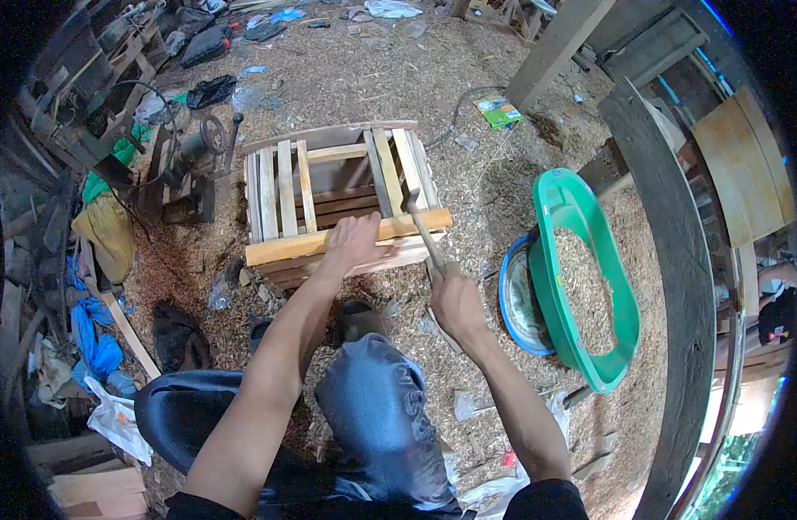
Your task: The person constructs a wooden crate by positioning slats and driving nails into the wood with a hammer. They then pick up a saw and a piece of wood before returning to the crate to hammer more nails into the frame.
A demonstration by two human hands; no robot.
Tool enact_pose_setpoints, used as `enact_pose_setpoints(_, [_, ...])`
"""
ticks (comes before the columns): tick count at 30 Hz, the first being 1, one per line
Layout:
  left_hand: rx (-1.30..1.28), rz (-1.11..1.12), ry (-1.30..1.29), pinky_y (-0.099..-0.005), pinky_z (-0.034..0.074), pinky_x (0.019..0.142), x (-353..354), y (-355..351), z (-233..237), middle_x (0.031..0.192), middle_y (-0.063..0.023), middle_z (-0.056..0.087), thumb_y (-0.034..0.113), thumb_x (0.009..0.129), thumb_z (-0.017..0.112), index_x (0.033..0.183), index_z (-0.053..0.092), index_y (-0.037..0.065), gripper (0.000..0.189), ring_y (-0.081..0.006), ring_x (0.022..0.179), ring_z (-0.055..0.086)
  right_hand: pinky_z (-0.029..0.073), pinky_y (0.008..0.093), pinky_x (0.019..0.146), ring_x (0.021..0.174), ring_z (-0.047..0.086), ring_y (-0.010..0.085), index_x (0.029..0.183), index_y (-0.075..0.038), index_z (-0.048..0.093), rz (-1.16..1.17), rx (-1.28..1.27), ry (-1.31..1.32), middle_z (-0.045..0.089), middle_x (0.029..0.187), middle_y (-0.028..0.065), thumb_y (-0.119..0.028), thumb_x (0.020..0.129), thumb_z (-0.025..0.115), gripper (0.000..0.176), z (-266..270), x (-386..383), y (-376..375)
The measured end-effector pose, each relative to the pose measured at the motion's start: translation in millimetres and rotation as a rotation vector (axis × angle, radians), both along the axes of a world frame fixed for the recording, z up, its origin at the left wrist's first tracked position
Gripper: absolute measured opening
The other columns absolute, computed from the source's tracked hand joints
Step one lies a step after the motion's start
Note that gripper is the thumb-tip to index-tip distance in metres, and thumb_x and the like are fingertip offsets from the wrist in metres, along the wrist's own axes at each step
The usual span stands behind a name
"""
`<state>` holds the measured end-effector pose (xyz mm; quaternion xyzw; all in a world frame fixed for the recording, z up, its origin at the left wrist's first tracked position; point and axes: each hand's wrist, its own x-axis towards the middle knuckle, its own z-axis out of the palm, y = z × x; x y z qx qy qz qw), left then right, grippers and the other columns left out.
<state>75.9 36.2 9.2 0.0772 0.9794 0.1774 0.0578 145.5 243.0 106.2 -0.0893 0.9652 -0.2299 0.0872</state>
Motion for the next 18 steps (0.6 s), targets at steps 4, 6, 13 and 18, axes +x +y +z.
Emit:
enact_pose_setpoints(4, [-0.014,-0.005,0.005,-0.0430,0.054,0.076,0.0,-0.4,-2.2,0.086,-0.0214,0.068,0.055,0.073,0.069,0.110,0.053,-0.005,0.072,-0.0362,0.084,0.067,0.047,0.0584,0.058,0.067,0.059,0.0523,0.099,0.007,0.046,-0.075,-0.037,0.001,0.057,0.067,0.0361,-0.021,0.095,0.046,0.028,-2.3,8.5,-5.7])
enact_pose_setpoints(6, [-0.005,0.000,-0.002,-0.0444,0.053,0.077,-2.5,-1.2,-3.5,0.087,-0.0212,0.068,0.058,0.073,0.068,0.103,0.056,-0.002,0.068,-0.0375,0.084,0.066,0.046,0.0603,0.062,0.069,0.058,0.0534,0.097,0.007,0.047,0.000,0.034,-0.050,0.058,0.070,0.0359,-0.023,0.095,0.046,0.030,-43.3,7.0,11.1])
enact_pose_setpoints(13, [0.007,0.009,0.005,-0.0426,0.055,0.075,3.0,0.4,7.7,0.084,-0.0202,0.068,0.052,0.072,0.071,0.118,0.049,-0.008,0.079,-0.0343,0.082,0.067,0.046,0.0578,0.067,0.073,0.059,0.0522,0.092,0.005,0.052,0.021,-0.048,0.027,0.058,0.072,0.0362,-0.025,0.096,0.047,0.031,14.4,-9.3,-3.4])
enact_pose_setpoints(18, [-0.036,-0.044,0.067,-0.0413,0.055,0.072,-0.2,-0.5,0.1,0.082,-0.0189,0.068,0.052,0.072,0.071,0.123,0.047,-0.011,0.084,-0.0319,0.080,0.068,0.043,0.0560,0.073,0.084,0.058,0.0517,0.105,0.002,0.051,0.069,-0.159,0.045,0.059,0.081,0.0343,-0.027,0.098,0.045,0.031,26.8,-43.6,2.4])
